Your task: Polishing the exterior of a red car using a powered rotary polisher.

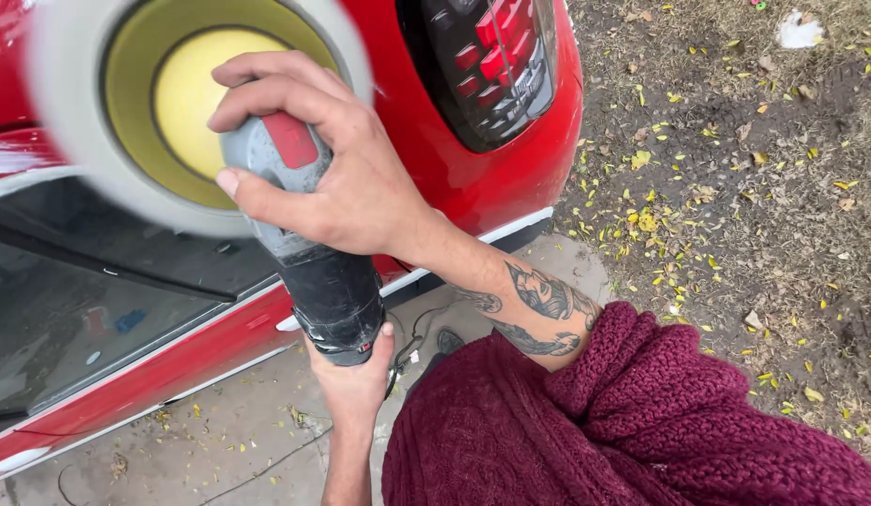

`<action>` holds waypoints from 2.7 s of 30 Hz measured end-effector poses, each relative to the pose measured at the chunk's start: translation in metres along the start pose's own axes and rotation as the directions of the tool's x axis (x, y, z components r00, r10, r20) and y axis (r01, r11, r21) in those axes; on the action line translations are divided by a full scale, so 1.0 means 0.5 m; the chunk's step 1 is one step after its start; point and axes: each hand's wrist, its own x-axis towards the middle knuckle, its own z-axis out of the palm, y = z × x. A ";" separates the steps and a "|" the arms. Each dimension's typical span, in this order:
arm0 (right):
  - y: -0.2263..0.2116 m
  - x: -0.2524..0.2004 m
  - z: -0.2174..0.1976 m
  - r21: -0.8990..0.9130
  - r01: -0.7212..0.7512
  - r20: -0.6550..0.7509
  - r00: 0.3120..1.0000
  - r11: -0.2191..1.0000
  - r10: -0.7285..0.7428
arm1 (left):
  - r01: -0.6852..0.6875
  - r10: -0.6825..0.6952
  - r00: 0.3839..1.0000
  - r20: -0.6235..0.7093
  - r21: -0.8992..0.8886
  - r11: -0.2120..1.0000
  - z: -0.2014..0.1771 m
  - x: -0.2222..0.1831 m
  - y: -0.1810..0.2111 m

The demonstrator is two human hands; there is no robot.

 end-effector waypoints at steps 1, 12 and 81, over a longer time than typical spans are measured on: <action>0.007 -0.003 -0.017 -0.001 0.001 -0.003 1.000 1.000 -0.001 | -0.002 0.002 1.000 0.002 0.001 1.000 0.012 0.009 0.000; 0.091 -0.161 -0.076 -0.026 -0.141 -0.188 0.973 0.990 0.134 | 0.084 -0.106 0.969 0.225 0.103 0.991 0.013 0.001 -0.059; 0.057 -0.109 0.002 -0.203 -0.130 -0.317 0.946 0.970 0.061 | 0.166 -0.170 0.864 0.475 0.051 0.985 -0.130 0.099 0.007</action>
